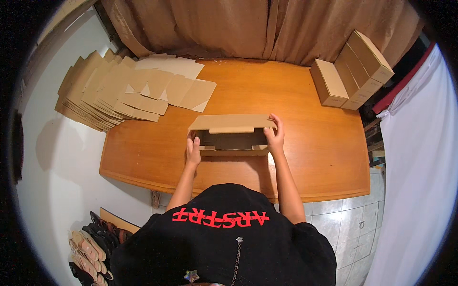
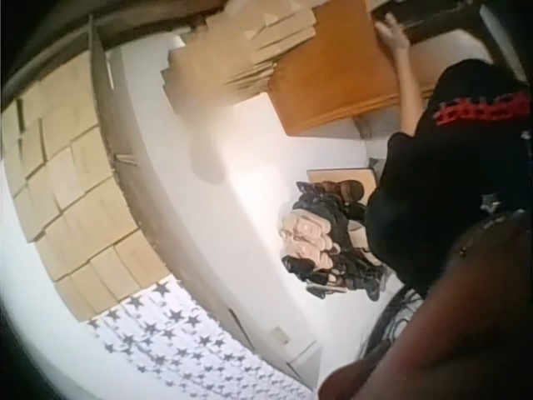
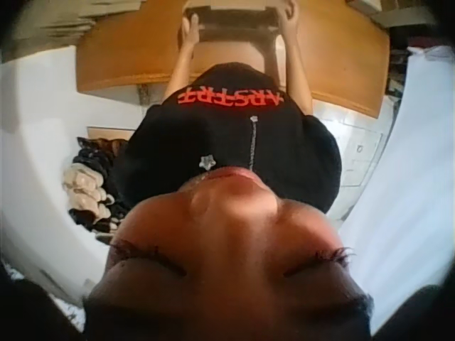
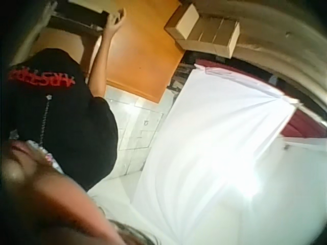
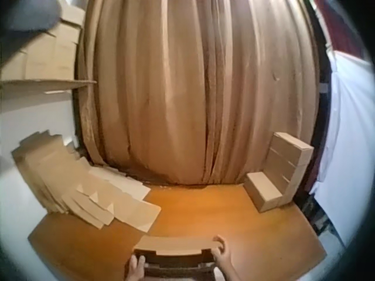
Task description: Folding and assembling flat cardboard sheets into boxes on a wooden table.
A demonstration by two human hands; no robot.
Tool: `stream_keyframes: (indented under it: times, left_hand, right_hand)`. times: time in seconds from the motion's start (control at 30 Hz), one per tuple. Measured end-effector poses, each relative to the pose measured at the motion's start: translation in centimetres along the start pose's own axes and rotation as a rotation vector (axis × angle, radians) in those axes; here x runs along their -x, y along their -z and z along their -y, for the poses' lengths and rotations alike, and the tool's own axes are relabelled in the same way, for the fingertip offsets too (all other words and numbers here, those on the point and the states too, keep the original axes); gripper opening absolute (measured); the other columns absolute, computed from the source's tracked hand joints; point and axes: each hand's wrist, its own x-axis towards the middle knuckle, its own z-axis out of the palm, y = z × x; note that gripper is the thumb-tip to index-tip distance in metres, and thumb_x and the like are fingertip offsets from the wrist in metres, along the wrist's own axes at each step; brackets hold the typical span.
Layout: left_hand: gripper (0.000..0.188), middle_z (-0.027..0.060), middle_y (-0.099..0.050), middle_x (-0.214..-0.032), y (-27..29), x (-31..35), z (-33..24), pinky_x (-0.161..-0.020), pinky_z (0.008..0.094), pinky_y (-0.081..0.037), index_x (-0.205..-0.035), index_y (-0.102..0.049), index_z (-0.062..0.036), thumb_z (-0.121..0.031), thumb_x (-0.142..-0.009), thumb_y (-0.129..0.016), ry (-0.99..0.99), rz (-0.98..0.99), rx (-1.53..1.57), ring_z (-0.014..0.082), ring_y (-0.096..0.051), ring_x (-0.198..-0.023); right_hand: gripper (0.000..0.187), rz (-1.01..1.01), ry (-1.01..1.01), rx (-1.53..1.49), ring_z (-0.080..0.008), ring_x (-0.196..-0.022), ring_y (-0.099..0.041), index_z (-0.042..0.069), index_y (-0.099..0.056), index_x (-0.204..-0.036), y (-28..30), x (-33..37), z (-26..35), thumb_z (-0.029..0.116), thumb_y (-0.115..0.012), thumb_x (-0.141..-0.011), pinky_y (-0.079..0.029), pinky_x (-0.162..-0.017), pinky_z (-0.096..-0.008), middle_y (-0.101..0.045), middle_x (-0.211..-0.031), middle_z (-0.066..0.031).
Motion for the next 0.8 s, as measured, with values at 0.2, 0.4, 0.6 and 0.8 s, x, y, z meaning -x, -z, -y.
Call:
stream_keyframes:
  times: [0.2, 0.4, 0.6, 0.8]
  left_hand:
    - [0.084, 0.0194, -0.041, -0.124, -0.9, 1.4, -0.1, -0.1, 0.0346, -0.03, -0.13, -0.03, 0.0011, -0.039, -0.07, -0.073, 0.065, -0.037, 0.11, 0.0251, -0.037, -0.119]
    - [0.097, 0.0157, -0.035, -0.129, -2.8, 2.0, -4.2, -0.101, 0.0381, -0.03, -0.136, -0.016, -0.0067, -0.033, -0.066, -0.078, -0.107, -0.061, 0.302, 0.0261, -0.038, -0.118]
    - [0.093, 0.0159, -0.036, -0.131, -4.8, 1.0, -4.4, -0.102, 0.0373, -0.029, -0.132, -0.023, -0.0053, -0.021, -0.061, -0.081, -0.139, -0.006, 0.295, 0.0255, -0.037, -0.121]
    - [0.078, 0.0189, -0.03, -0.138, -7.4, 0.8, -4.1, -0.104, 0.0372, -0.027, -0.125, -0.029, -0.0038, -0.015, -0.066, -0.078, -0.119, -0.009, 0.248, 0.0266, -0.035, -0.124]
  right_hand:
    - [0.066, 0.031, 0.144, 0.084, -0.0269, -0.111, -0.048, 0.001, -0.047, -0.118, 0.2, 2.2, 0.9, 0.028, -0.074, -0.064, -0.037, -0.095, -0.0371, -0.047, -0.121, -0.0146]
    - [0.072, -0.071, 0.181, 0.329, -0.0303, -0.112, -0.048, 0.002, -0.047, -0.113, 1.3, 3.4, 1.0, 0.028, -0.081, -0.055, -0.039, -0.094, -0.0388, -0.045, -0.126, -0.0174]
    - [0.055, -0.192, 0.1, 0.246, -0.0318, -0.117, -0.046, 0.003, -0.05, -0.1, 2.2, 3.8, 2.5, 0.017, -0.08, -0.056, -0.039, -0.094, -0.0398, -0.047, -0.126, -0.019]
    - [0.051, -0.204, 0.123, 0.475, -0.0338, -0.119, -0.043, 0.003, -0.054, -0.099, 5.0, 5.1, 1.4, 0.015, -0.08, -0.057, -0.038, -0.094, -0.0405, -0.041, -0.13, -0.0211]
